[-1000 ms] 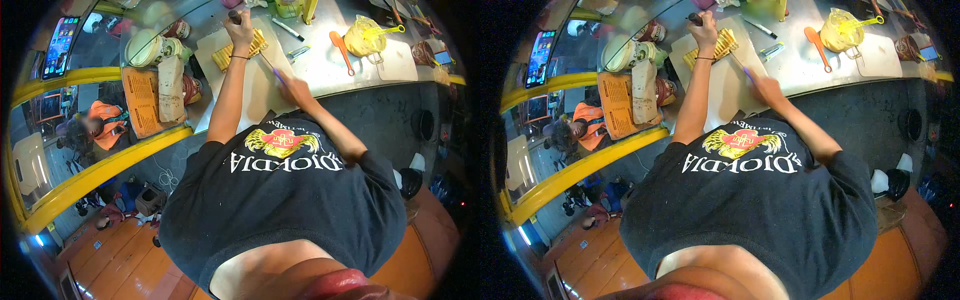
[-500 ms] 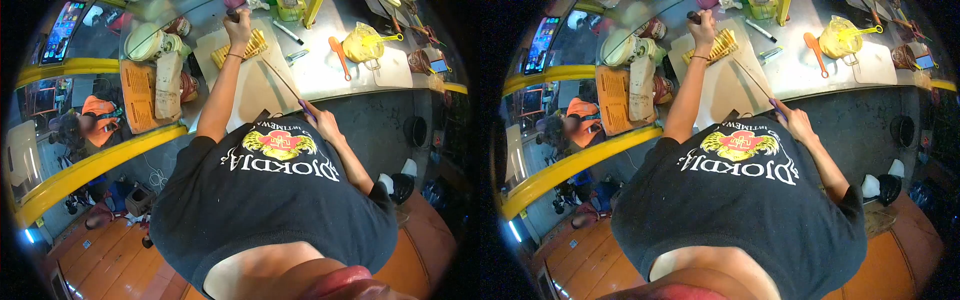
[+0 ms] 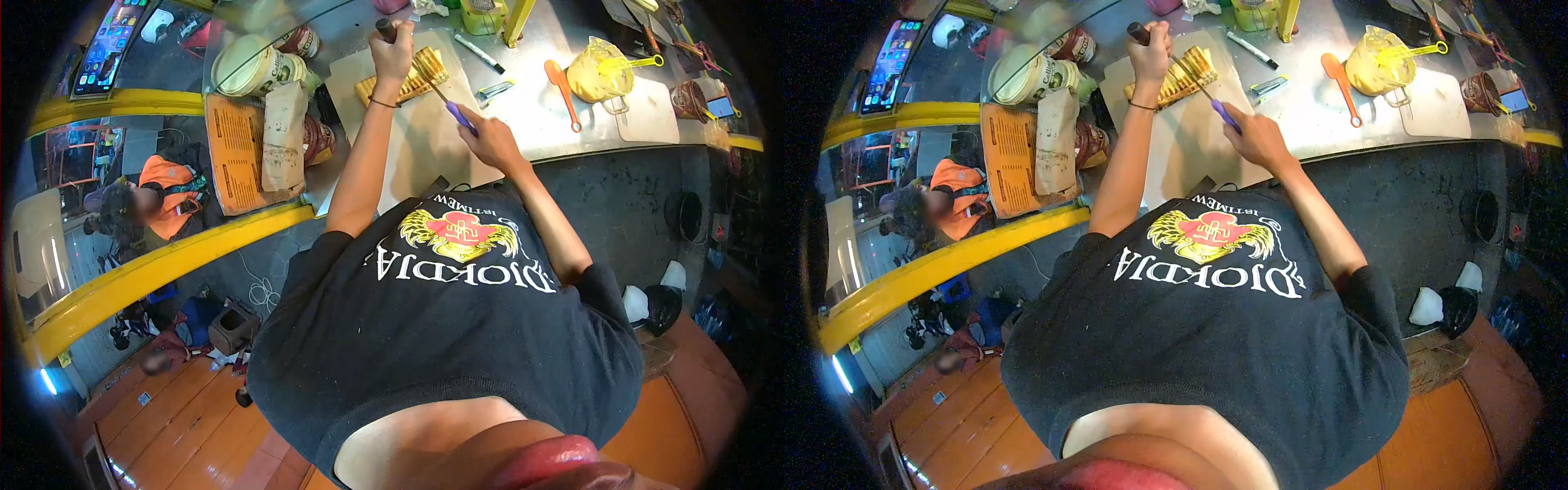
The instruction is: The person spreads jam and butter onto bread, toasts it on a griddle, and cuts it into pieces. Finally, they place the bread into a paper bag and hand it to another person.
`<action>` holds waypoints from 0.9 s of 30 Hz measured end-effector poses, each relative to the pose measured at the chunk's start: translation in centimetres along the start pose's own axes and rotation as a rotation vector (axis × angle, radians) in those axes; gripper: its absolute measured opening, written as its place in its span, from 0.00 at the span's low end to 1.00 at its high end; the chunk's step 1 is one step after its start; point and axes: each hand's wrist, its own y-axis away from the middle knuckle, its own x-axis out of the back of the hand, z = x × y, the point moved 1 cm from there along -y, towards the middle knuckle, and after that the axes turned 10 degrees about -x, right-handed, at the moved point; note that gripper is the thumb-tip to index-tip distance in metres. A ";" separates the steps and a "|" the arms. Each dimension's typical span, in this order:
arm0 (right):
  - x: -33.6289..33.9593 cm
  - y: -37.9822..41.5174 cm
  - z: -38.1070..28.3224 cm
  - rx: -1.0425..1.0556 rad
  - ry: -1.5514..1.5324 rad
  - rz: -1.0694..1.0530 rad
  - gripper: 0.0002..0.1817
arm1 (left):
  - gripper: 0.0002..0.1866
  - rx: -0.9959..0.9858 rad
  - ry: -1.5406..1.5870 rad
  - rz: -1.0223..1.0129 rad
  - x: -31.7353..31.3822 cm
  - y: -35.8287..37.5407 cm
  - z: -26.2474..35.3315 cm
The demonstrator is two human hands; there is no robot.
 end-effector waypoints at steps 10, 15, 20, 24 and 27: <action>-2.7 -2.5 -1.6 0.048 0.077 0.053 0.14 | 0.19 -0.092 0.021 -0.015 0.2 -0.2 3.5; -2.8 -2.0 -1.9 0.054 0.018 0.029 0.15 | 0.20 -0.062 0.121 0.097 1.1 0.0 -0.6; -5.4 -4.5 -1.8 0.048 0.104 0.096 0.18 | 0.20 -0.060 0.109 0.040 1.2 1.2 -0.7; -2.3 1.8 -2.3 -0.001 0.174 -0.012 0.21 | 0.15 -0.049 -0.075 0.082 1.9 1.8 -1.3; -2.8 1.1 -2.0 -0.028 0.171 -0.013 0.20 | 0.16 -0.056 -0.183 0.106 1.8 1.7 -1.3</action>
